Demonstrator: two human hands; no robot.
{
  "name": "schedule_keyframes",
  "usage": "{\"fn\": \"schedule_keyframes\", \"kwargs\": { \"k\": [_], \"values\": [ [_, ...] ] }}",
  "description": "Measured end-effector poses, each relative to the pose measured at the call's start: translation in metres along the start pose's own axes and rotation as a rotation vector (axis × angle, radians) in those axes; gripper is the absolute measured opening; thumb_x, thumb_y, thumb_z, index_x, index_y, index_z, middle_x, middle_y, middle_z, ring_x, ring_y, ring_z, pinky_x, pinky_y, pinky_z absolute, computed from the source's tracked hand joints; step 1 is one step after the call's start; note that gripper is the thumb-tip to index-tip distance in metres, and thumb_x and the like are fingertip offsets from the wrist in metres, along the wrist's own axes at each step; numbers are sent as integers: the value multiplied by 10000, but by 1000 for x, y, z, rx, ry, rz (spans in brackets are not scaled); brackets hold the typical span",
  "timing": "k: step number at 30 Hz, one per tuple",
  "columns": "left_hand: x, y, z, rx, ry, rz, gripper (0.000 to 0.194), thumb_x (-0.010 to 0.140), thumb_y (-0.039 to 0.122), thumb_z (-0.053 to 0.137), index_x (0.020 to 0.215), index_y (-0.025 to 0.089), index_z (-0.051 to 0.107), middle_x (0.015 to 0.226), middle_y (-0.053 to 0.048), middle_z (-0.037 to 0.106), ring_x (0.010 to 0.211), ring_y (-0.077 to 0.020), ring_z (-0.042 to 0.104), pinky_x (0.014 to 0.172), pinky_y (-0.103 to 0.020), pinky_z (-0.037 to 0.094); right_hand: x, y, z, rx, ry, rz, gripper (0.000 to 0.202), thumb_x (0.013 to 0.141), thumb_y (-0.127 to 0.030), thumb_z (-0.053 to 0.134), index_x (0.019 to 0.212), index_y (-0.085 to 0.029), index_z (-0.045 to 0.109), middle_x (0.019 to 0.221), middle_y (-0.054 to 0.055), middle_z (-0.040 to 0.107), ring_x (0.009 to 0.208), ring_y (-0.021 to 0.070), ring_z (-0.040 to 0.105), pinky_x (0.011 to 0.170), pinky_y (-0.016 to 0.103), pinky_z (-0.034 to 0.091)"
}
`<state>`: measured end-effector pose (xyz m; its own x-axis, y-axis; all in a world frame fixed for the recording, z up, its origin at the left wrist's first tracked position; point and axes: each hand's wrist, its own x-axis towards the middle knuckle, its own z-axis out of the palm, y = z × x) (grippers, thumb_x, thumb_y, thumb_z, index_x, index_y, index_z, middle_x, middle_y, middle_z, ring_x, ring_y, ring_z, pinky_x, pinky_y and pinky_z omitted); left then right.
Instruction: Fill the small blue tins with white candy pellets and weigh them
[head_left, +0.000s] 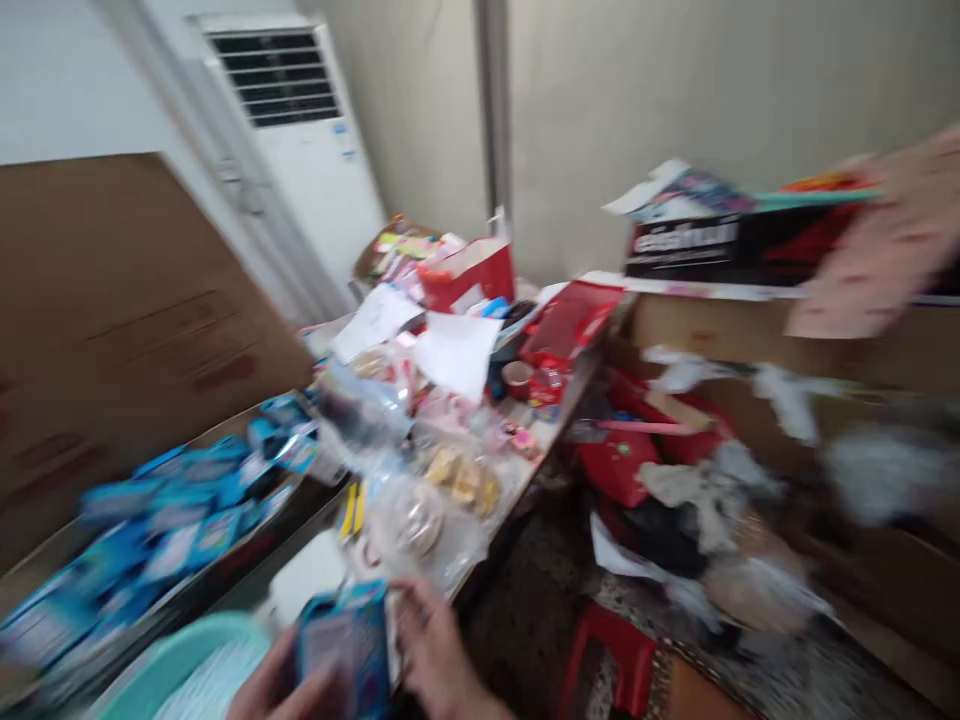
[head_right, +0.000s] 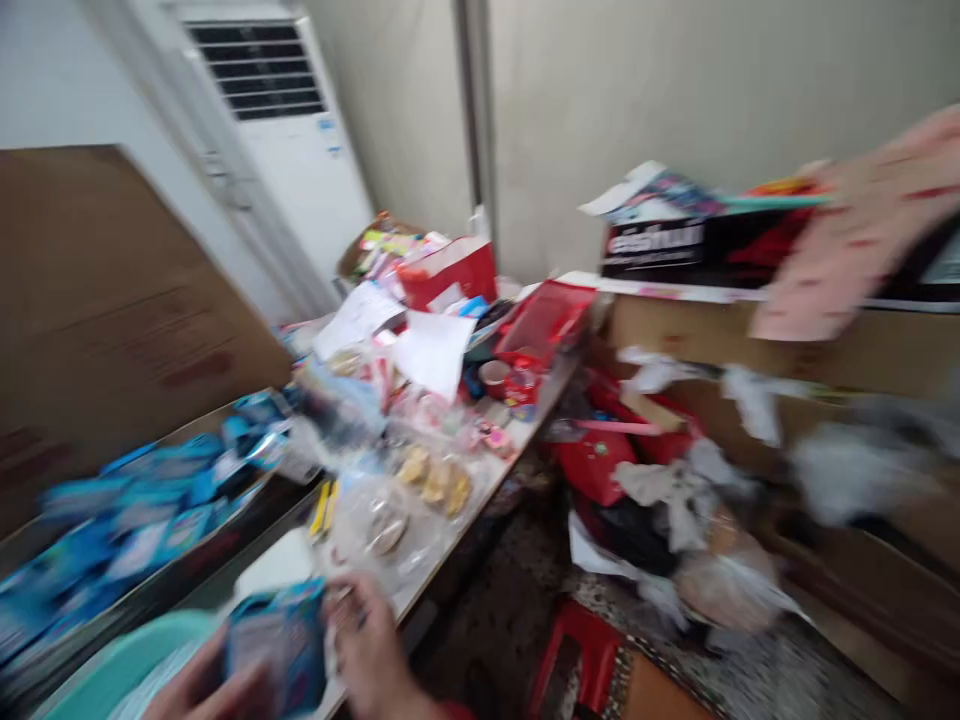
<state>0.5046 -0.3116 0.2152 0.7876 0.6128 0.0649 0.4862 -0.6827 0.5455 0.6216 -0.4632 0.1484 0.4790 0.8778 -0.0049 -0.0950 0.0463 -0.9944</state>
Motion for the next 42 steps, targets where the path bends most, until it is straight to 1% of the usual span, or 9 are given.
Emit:
{"fn": "schedule_keyframes", "kwargs": {
  "k": [3, 8, 13, 19, 22, 25, 31, 37, 42],
  "values": [
    [1, 14, 1, -610, -227, -297, 474, 676, 487, 665, 1056, 205, 636, 1020, -51, 704, 937, -275, 644, 807, -378, 541, 12, 5, 4, 345, 167, 119, 366, 909, -467, 463, 1134, -200, 573, 1021, 44, 603, 815, 134, 596, 646, 250, 494],
    [-8, -17, -1, -898, -27, -510, 493, 627, 430, 742, 1015, 167, 589, 1060, -94, 681, 982, -250, 625, 866, -363, 510, 31, -5, 3, 1054, 340, 494, 331, 667, -373, 749, 942, -198, 691, 961, 30, 658, 868, 157, 624, 690, 233, 497],
    [-50, -59, -4, -920, 220, -687, 543, 601, 452, 745, 1029, 159, 584, 1020, -100, 688, 952, -257, 630, 825, -379, 523, 57, -7, 32, 1113, 180, 669, 296, 748, -411, 685, 909, -163, 681, 990, 64, 680, 952, 177, 634, 813, 295, 518],
    [-95, -99, -26, -1001, 416, -793, 526, 578, 431, 761, 999, 170, 584, 1002, -89, 693, 953, -258, 635, 812, -388, 537, 83, 33, 94, 1062, 44, 903, 194, 701, -192, 742, 663, -175, 552, 447, -109, 390, 362, 20, 395, 326, 93, 325],
    [-122, -129, -49, -998, 502, -831, 514, 610, 410, 752, 1031, 169, 580, 1028, -89, 690, 960, -241, 631, 831, -369, 531, 101, 42, 131, 967, 136, 908, 143, 727, -172, 699, 712, -188, 558, 531, -71, 504, 476, 62, 536, 433, 150, 495],
    [-155, -168, -74, -992, 653, -877, 508, 614, 417, 749, 1025, 167, 585, 1023, -87, 693, 932, -237, 641, 808, -356, 540, 114, 46, 188, 809, 184, 936, 160, 693, -82, 685, 743, -188, 576, 660, -35, 602, 611, 95, 619, 630, 237, 589],
    [-225, -255, -119, -1062, 913, -974, 601, 572, 414, 783, 1066, 155, 558, 1025, -97, 695, 960, -265, 644, 819, -367, 543, 128, 48, 356, 585, -126, 1002, 209, 648, 19, 701, 712, -145, 588, 697, 1, 619, 638, 100, 617, 648, 223, 585],
    [-273, -324, -160, -1002, 1051, -1016, 558, 556, 411, 785, 1000, 154, 565, 985, -87, 695, 910, -246, 653, 801, -340, 541, 226, 60, 524, 401, -97, 986, 190, 851, -27, 498, 717, -159, 521, 600, -48, 513, 537, 53, 528, 609, 183, 541],
    [-276, -363, -173, -1033, 1047, -983, 554, 576, 401, 762, 1025, 163, 541, 993, -83, 687, 921, -230, 645, 818, -333, 528, 284, 86, 601, 256, -79, 942, 162, 928, -244, 464, 1000, -136, 561, 899, 27, 588, 732, 109, 591, 692, 303, 537]
  ]
}}
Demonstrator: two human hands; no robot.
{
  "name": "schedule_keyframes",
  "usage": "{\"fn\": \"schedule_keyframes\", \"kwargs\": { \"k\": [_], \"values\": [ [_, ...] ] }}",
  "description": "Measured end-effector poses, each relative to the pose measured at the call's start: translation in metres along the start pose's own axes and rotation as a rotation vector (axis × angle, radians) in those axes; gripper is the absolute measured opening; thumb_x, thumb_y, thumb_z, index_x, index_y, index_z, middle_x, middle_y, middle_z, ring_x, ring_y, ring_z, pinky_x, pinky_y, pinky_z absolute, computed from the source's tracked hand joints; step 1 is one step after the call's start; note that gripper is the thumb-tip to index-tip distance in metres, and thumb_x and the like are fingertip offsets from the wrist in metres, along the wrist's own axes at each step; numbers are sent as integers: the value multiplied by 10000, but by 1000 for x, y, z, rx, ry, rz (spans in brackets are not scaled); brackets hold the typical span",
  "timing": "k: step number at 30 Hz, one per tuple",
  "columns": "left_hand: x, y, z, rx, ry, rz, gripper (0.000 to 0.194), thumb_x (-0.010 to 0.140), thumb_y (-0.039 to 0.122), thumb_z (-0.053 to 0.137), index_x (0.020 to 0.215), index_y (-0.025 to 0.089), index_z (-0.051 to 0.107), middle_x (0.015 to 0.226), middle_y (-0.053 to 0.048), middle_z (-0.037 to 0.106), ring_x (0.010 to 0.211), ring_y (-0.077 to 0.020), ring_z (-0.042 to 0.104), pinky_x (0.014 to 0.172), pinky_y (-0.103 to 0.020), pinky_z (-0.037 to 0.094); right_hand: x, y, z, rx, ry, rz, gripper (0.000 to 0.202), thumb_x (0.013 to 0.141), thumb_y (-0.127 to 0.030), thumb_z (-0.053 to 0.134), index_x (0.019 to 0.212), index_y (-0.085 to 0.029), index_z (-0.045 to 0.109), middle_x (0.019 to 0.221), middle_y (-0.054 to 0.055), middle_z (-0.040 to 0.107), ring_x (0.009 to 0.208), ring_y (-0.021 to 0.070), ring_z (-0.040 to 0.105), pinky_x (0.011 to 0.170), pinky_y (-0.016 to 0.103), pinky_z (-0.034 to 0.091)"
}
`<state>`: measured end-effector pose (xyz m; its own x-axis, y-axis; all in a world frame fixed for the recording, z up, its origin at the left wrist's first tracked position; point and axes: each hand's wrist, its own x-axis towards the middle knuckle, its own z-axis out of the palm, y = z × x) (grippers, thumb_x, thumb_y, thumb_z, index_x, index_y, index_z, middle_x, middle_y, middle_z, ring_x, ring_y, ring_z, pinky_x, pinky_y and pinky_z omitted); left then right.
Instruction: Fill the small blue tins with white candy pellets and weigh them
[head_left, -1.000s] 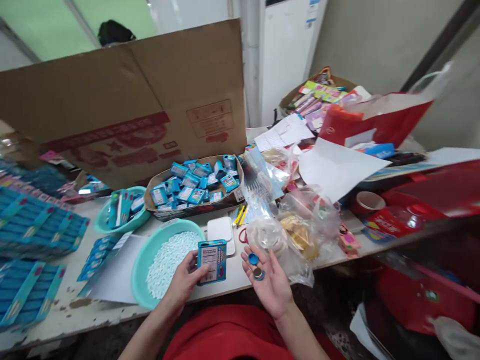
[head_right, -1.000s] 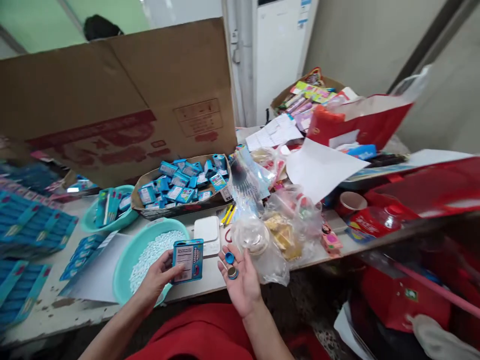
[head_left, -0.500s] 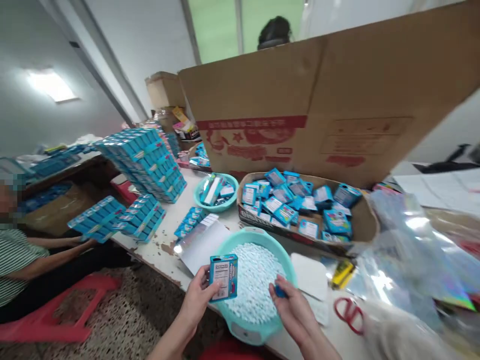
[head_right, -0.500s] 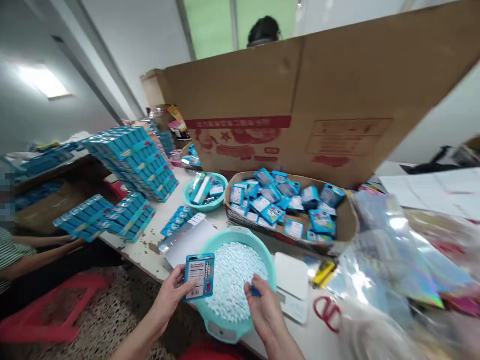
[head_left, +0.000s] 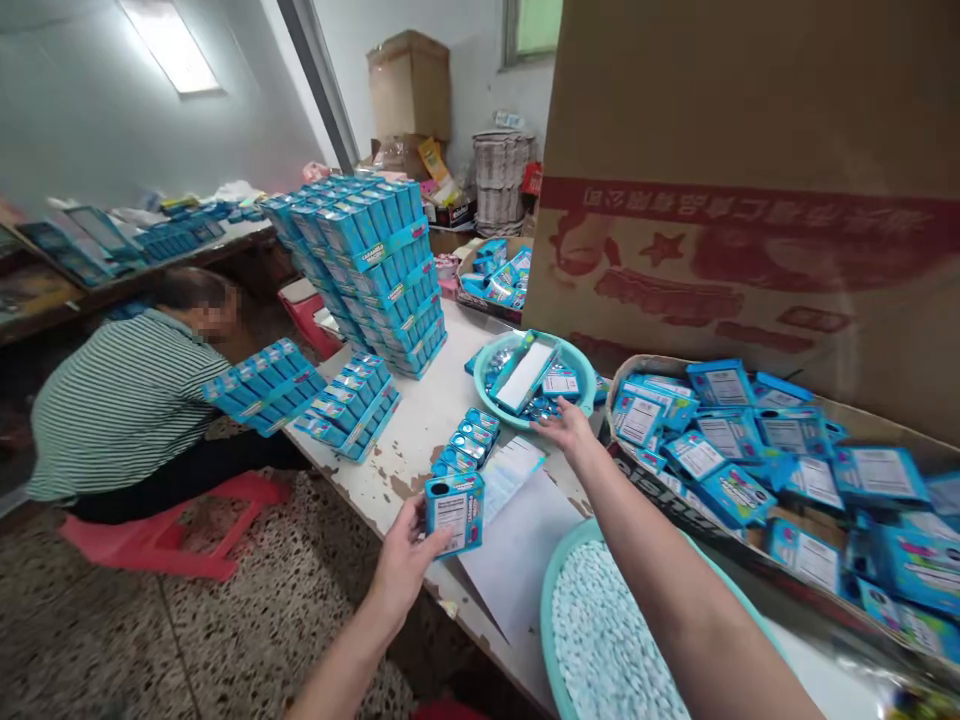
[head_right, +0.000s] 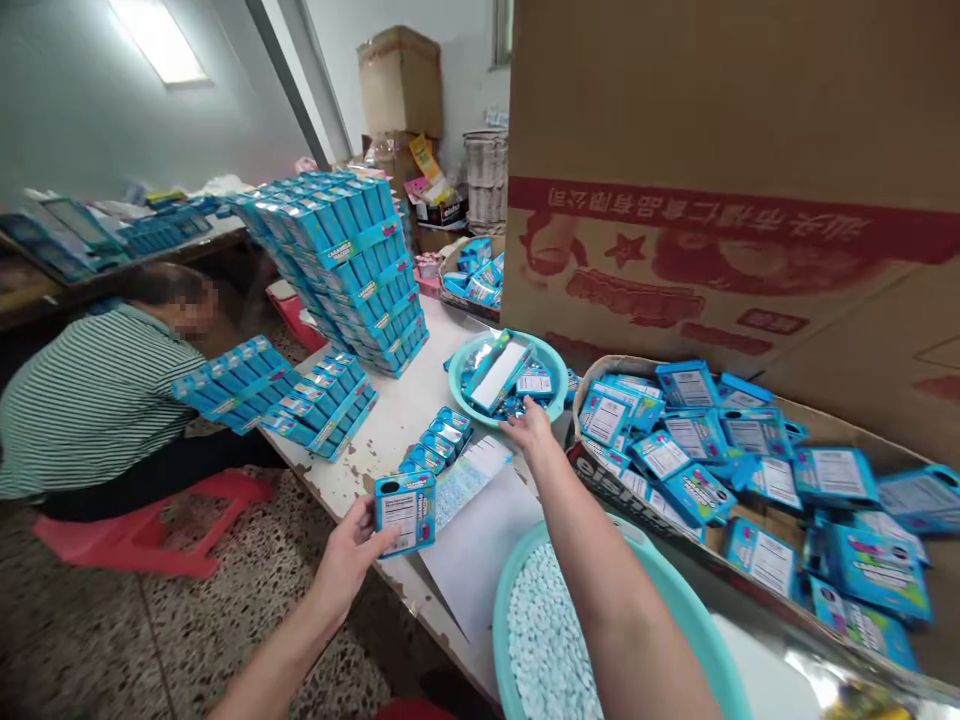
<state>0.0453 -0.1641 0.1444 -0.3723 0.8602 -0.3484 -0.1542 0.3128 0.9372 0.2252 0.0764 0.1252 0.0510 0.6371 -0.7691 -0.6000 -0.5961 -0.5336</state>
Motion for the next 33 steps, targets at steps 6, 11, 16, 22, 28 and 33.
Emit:
{"fn": "schedule_keyframes", "kwargs": {
  "k": [6, 11, 16, 22, 28, 33],
  "values": [
    [21, -5, 0, 46, -163, 16, 514, 637, 387, 724, 1065, 178, 530, 1012, -70, 674, 939, -224, 631, 859, -333, 498, -48, 42, -33, -99, -118, -266, 365, 697, -253, 732, 1043, -238, 615, 1071, 16, 620, 943, 156, 590, 777, 265, 497],
    [11, -9, 29, 174, -543, -33, 491, 668, 380, 705, 1097, 190, 561, 1077, -76, 660, 1011, -253, 608, 903, -350, 478, -144, 83, -114, -575, -558, -514, 444, 565, -254, 825, 970, -208, 650, 915, 2, 644, 848, 161, 579, 775, 276, 458],
    [-13, -19, 69, 411, -648, 144, 601, 657, 396, 707, 1219, 264, 540, 1311, -61, 542, 1212, -272, 488, 1039, -398, 374, -217, 70, -224, -638, -25, -620, 389, 601, -342, 799, 921, -193, 634, 829, 2, 654, 774, 181, 585, 732, 283, 453],
    [-30, -38, 81, 549, -587, 72, 517, 678, 573, 619, 1039, 202, 633, 1016, -90, 685, 980, -263, 616, 817, -350, 516, -254, 71, -391, -526, 768, -718, 449, 534, -435, 753, 864, -180, 585, 731, 0, 649, 678, 191, 571, 693, 327, 452],
    [-65, -35, 93, 661, -564, 115, 424, 654, 536, 641, 930, 216, 678, 915, -57, 706, 874, -237, 633, 805, -329, 505, -221, 114, -469, -614, 723, -595, 507, 461, -558, 673, 787, -181, 577, 684, 17, 645, 672, 234, 590, 689, 366, 468],
    [-100, -31, 92, 723, -571, 134, 322, 721, 407, 576, 957, 217, 683, 917, -54, 700, 832, -211, 625, 788, -310, 490, -183, 131, -485, -668, 711, -535, 608, 444, -662, 610, 839, -205, 541, 714, 53, 634, 682, 292, 602, 669, 420, 481]
  ]
}}
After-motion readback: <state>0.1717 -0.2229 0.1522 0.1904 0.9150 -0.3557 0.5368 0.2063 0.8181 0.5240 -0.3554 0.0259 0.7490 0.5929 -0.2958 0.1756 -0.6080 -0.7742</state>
